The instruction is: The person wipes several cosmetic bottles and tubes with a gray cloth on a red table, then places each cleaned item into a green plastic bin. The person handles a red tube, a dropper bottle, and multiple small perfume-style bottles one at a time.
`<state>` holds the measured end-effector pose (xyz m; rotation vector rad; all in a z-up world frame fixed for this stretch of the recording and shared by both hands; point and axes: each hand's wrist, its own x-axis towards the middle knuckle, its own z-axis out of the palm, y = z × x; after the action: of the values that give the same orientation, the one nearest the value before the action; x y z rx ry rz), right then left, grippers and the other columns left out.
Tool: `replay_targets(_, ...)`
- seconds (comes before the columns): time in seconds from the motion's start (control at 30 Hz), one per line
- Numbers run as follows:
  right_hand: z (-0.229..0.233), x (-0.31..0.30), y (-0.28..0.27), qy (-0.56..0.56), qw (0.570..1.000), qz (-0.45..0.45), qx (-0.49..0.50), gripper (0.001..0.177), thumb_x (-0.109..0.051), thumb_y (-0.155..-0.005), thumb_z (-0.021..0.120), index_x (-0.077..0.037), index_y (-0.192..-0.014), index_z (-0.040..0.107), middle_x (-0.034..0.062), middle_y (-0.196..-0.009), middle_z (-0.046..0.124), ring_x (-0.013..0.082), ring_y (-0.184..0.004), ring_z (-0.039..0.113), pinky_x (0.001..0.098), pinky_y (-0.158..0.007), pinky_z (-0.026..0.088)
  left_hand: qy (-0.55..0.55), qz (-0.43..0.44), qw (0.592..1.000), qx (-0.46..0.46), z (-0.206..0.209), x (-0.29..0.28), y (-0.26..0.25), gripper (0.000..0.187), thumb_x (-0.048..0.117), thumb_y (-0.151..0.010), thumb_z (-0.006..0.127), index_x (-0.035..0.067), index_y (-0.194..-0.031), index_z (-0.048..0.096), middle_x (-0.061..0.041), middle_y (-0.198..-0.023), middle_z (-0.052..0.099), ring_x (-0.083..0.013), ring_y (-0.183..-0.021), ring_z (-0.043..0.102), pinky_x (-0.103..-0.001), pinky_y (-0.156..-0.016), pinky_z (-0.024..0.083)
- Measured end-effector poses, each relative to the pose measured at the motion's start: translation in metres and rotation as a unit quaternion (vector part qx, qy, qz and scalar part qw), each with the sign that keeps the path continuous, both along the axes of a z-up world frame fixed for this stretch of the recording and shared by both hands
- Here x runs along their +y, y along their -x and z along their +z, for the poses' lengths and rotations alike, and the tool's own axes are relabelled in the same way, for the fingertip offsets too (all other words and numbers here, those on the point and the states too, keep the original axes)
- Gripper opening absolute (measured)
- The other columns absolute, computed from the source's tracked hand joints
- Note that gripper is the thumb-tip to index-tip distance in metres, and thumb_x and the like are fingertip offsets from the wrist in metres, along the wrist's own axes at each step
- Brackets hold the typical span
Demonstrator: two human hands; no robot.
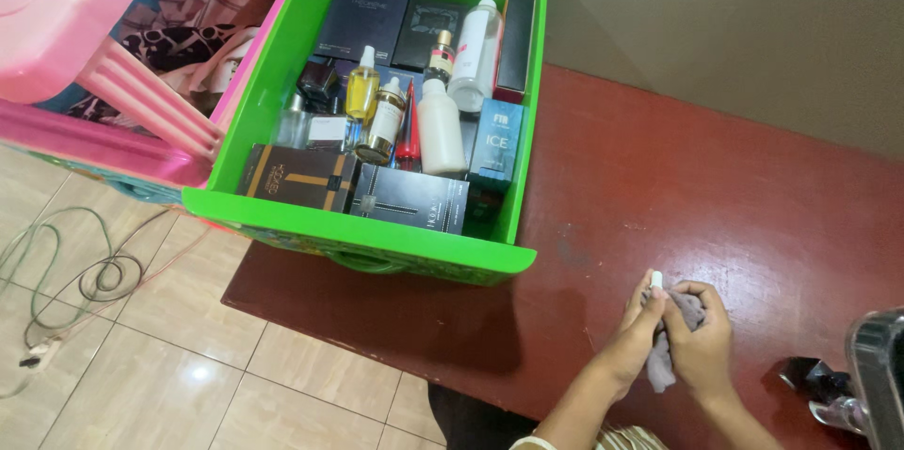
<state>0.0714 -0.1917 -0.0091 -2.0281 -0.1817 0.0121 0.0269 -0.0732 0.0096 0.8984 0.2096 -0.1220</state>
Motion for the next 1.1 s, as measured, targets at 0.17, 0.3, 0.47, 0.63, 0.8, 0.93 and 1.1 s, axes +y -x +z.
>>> replay_targets(0.17, -0.004, 0.001, 0.016, 0.017, 0.999, 0.017, -0.042, 0.027, -0.012, -0.091, 0.071, -0.002, -0.113, 0.059, 0.0081, -0.094, 0.064, 0.0133, -0.082, 0.061, 0.0302, -0.072, 0.052, -0.003, 0.021, 0.999, 0.040, 0.004, 0.009, -0.006, 0.096, 0.077, -0.092, 0.035, 0.018, -0.165, 0.015, -0.010, -0.169, 0.013, -0.0294, -0.156, 0.017, -0.045, -0.122, 0.018)
replay_targets(0.3, -0.003, 0.000, 0.014, 0.016, 0.998, 0.032, -0.047, 0.024, -0.013, -0.093, 0.070, -0.002, -0.112, 0.060, 0.0079, -0.095, 0.065, 0.0130, -0.082, 0.062, 0.0291, -0.072, 0.052, -0.046, -0.008, 0.998, 0.052, 0.007, 0.010, -0.001, 0.095, 0.076, -0.091, 0.034, 0.021, -0.165, 0.012, -0.012, -0.167, 0.014, -0.0311, -0.155, 0.016, -0.045, -0.123, 0.019)
replay_targets(0.47, 0.008, -0.003, -0.008, 0.010, 0.999, 0.008, -0.047, 0.023, -0.013, -0.096, 0.069, -0.002, -0.115, 0.060, 0.0071, -0.097, 0.066, 0.0129, -0.082, 0.062, 0.0286, -0.072, 0.052, -0.037, -0.020, 0.999, 0.034, 0.011, -0.001, -0.003, 0.095, 0.075, -0.093, 0.037, 0.020, -0.165, 0.008, -0.016, -0.165, 0.017, -0.0339, -0.155, 0.019, -0.046, -0.123, 0.022)
replay_targets(0.63, 0.005, 0.001, 0.013, 0.013, 0.997, 0.027, -0.064, 0.029, -0.011, -0.090, 0.071, -0.001, -0.114, 0.059, 0.0072, -0.098, 0.065, 0.0120, -0.086, 0.062, 0.0276, -0.075, 0.052, -0.026, 0.022, 0.999, 0.039, 0.015, 0.010, -0.009, 0.094, 0.074, -0.094, 0.036, 0.020, -0.167, 0.010, -0.015, -0.169, 0.009, -0.0313, -0.156, 0.012, -0.045, -0.123, 0.017)
replay_targets(0.8, -0.001, -0.004, -0.006, 0.014, 1.000, -0.010, -0.001, 0.023, -0.013, -0.096, 0.070, -0.003, -0.115, 0.061, 0.0129, -0.098, 0.067, 0.0167, -0.082, 0.062, 0.0324, -0.072, 0.051, -0.046, -0.013, 0.998, 0.047, 0.016, 0.004, -0.007, 0.093, 0.073, -0.094, 0.034, 0.019, -0.166, 0.008, -0.019, -0.167, 0.014, -0.0344, -0.154, 0.018, -0.046, -0.121, 0.021)
replay_targets(0.93, 0.003, -0.003, -0.019, 0.133, 0.971, 0.022, -0.195, 0.016, -0.008, -0.099, 0.074, -0.001, -0.110, 0.064, 0.0211, -0.124, 0.057, 0.0241, -0.116, 0.056, 0.0371, -0.099, 0.049, -0.016, -0.008, 0.999, 0.027, 0.018, 0.000, -0.011, 0.090, 0.070, -0.097, 0.037, 0.017, -0.165, 0.009, -0.016, -0.170, 0.011, -0.0328, -0.157, 0.016, -0.045, -0.123, 0.020)
replay_targets(1.1, 0.007, 0.003, 0.009, 0.015, 0.997, 0.017, -0.070, 0.026, -0.014, -0.092, 0.071, -0.002, -0.111, 0.058, 0.0152, -0.130, 0.062, 0.0175, -0.106, 0.061, 0.0334, -0.092, 0.050, 0.026, 0.040, 0.998, 0.030, 0.013, 0.005, -0.018, 0.087, 0.069, -0.098, 0.035, 0.019, -0.166, 0.013, -0.010, -0.170, 0.012, -0.0286, -0.157, 0.015, -0.042, -0.123, 0.019)
